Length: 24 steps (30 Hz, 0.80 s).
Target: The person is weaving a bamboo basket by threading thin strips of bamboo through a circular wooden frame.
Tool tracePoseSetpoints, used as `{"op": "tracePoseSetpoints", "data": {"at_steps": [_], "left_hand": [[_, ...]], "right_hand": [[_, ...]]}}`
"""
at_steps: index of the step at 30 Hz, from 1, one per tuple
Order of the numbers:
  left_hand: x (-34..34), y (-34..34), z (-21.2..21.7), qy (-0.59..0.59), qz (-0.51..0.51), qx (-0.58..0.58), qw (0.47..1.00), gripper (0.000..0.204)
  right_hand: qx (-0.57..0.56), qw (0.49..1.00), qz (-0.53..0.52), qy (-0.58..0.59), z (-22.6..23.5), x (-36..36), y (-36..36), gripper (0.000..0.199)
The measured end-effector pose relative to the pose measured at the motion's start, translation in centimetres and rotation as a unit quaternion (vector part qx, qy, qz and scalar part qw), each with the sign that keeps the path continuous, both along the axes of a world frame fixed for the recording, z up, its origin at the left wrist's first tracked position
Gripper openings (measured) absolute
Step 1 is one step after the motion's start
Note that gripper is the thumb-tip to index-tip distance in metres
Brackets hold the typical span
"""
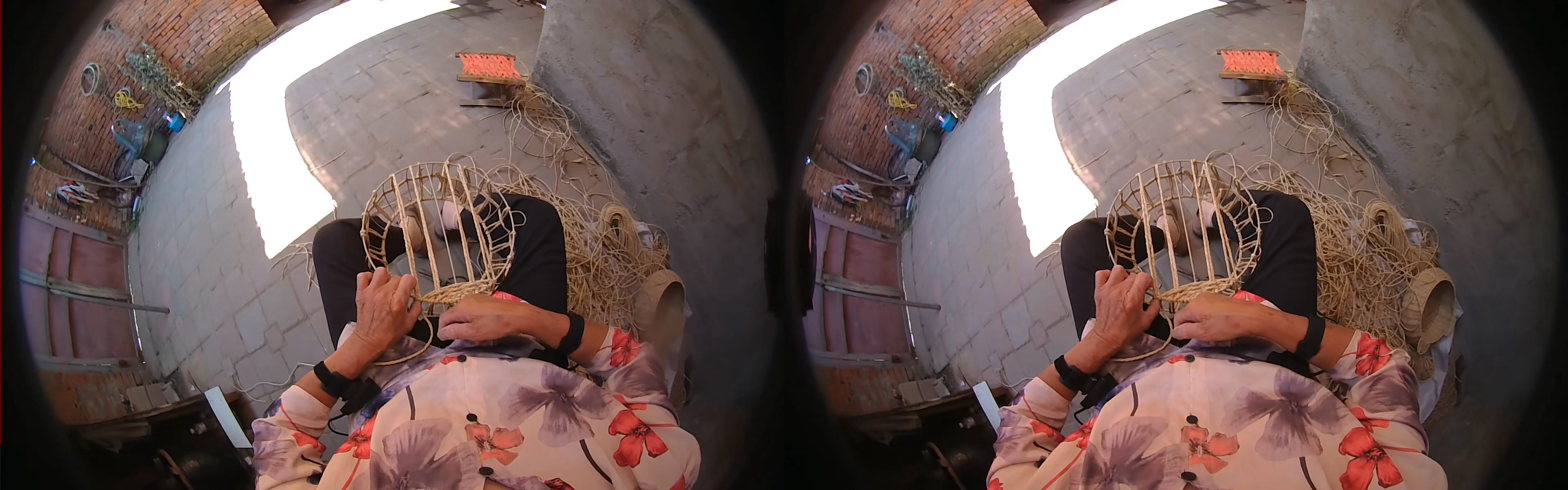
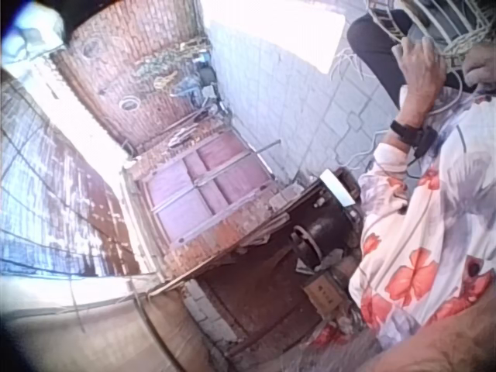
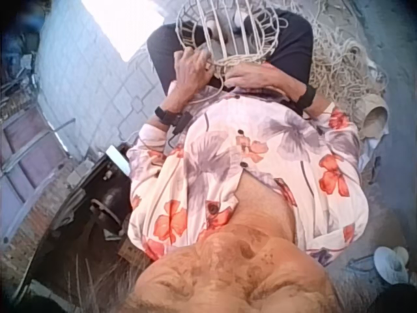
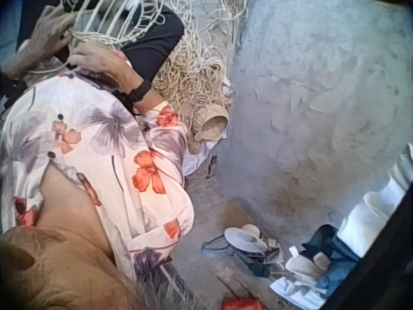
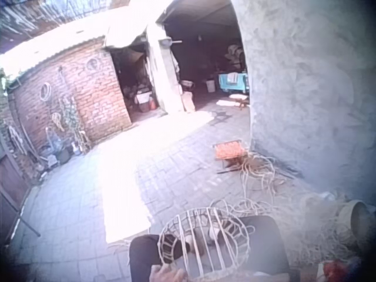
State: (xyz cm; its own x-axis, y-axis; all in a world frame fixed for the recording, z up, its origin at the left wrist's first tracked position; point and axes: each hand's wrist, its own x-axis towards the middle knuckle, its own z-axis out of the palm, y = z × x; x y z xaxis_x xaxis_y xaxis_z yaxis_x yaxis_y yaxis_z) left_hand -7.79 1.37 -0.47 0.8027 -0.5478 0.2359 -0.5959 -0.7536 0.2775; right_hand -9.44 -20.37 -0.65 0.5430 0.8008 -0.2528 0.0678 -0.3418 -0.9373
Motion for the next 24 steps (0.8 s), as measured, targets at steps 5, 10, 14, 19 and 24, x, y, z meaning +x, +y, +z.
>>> {"op": "tracePoseSetpoints", "data": {"at_steps": [5,10,14,19,24], "left_hand": [[0.2,-0.4,-0.7,-0.048,-0.03,0.015,0.998,0.044],[0.3,-0.8,-2.1,-0.021,-0.051,0.023,0.998,0.05],[0.0,-1.3,-2.0,-0.011,-0.031,0.005,0.999,0.057],[-0.3,-2.0,-2.0,-0.004,-0.001,-0.031,1.0,0.061],[-0.4,-2.2,-1.3,0.018,0.02,-0.05,0.998,0.06]], "right_hand": [[0.006,0.997,-0.07,-0.033,2.0,0.4,-1.0,0.032],[0.001,0.989,-0.143,0.046,1.9,1.4,-2.5,0.029],[0.012,0.979,-0.183,0.083,1.4,1.6,-3.0,0.029],[-0.006,0.977,-0.185,0.105,0.7,1.5,-3.4,0.029],[0.009,0.974,-0.207,0.097,0.6,2.0,-2.8,0.028]]}}
